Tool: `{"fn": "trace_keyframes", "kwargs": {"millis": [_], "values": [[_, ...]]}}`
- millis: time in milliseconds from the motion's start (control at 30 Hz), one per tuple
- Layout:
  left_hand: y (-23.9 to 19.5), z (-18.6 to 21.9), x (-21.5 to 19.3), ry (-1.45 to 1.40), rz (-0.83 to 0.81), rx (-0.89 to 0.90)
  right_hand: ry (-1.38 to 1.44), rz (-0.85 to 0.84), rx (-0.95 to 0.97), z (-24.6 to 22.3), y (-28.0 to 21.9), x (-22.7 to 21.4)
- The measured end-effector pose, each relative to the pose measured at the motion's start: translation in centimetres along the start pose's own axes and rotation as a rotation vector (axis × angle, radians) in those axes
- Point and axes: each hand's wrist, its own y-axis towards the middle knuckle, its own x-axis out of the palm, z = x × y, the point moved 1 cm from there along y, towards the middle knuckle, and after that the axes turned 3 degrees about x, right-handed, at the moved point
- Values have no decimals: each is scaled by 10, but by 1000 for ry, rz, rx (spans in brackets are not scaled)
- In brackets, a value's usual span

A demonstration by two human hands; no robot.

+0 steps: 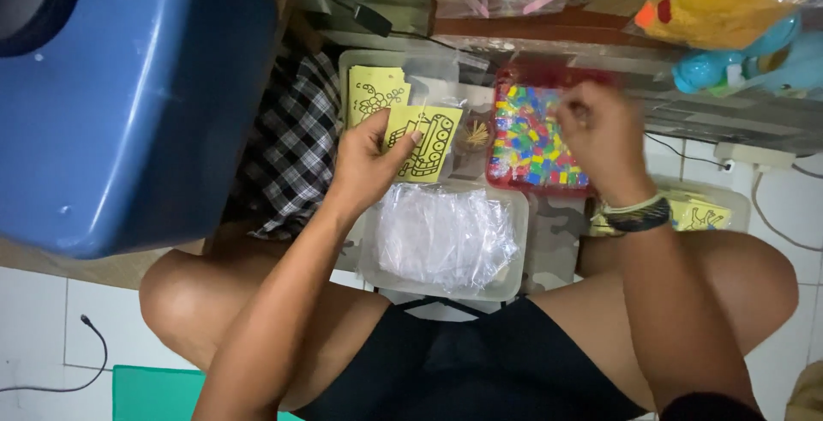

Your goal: The person sits on the floor and packs small yellow cards with cartoon drawings into clear plastic bags. They pick up a card, place it inside a bag, and then set the packaged item aside into a container.

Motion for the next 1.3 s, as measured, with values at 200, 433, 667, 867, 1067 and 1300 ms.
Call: {"fn": "trace_keyframes", "kwargs": {"millis": [200,433,667,867,1067,1300], "values": [[-3,-27,15,194,-52,39,806,112,-123,-45,14,-32],[-7,-33,22,203,-82,85,737,56,-341,-82,23,-16],[-6,-33,22,162,-77,117,654,-8,-345,-99,22,-32],[-6,-15,20,285,-156,165,261,61,-401,-87,22,-38],[-8,-30,21,227,-117,187,200,-99,-571,-80,22,-20],[-9,-23,22,234,-154,193,211,-107,-584,-76,23,-18]]}}
